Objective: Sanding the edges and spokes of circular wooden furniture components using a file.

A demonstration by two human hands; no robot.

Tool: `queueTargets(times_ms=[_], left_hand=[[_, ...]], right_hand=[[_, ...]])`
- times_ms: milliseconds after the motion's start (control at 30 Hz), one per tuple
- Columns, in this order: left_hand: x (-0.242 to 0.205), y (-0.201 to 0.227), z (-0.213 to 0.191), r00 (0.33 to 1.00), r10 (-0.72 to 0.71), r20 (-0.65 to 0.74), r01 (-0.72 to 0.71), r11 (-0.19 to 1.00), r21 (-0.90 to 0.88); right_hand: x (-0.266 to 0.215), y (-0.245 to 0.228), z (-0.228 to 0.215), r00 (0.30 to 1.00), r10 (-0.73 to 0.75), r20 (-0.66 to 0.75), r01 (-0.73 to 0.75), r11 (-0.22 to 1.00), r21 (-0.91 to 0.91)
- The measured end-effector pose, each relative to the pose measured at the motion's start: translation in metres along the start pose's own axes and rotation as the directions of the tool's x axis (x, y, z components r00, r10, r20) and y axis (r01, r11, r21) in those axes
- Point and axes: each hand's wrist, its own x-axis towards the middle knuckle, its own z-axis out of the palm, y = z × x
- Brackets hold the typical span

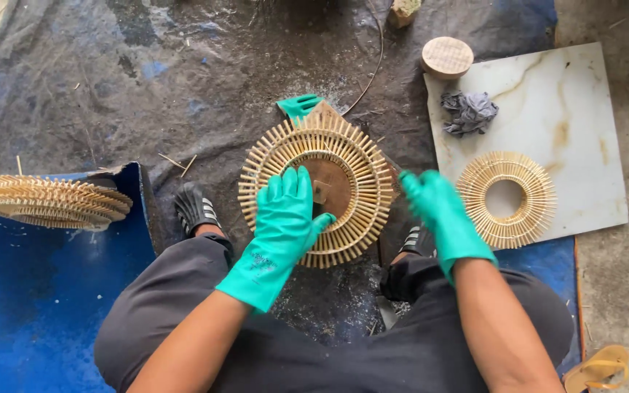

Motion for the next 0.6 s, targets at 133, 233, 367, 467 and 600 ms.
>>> queueTargets(times_ms=[133,233,367,467,600], left_hand=[[-0.002,-0.008,0.001,0.990,0.131,0.055,-0.134,0.990,0.052],[-0.015,-0.020,0.047,0.988,0.113,0.101,-0.130,0.974,0.183],[-0.032,0.005,0.042,0.989,-0.073,0.127,0.052,0.985,0.164],[-0.025,0.023,0.029,0.966,-0.199,0.163,0.194,0.980,0.049],[-0.018,0.021,0.027,0.934,-0.241,0.263,0.225,0.970,0.089]], right_hand=[[0.041,0.100,0.077,0.993,0.106,0.056,-0.113,0.984,0.138],[0.085,0.164,0.147,0.978,0.132,0.163,-0.206,0.752,0.627],[0.117,0.201,0.165,0.954,0.090,0.287,-0.301,0.294,0.907],[0.046,0.134,0.109,0.998,-0.003,0.061,-0.030,0.848,0.530],[-0.012,0.093,0.060,1.000,0.001,0.010,-0.005,0.893,0.450]])
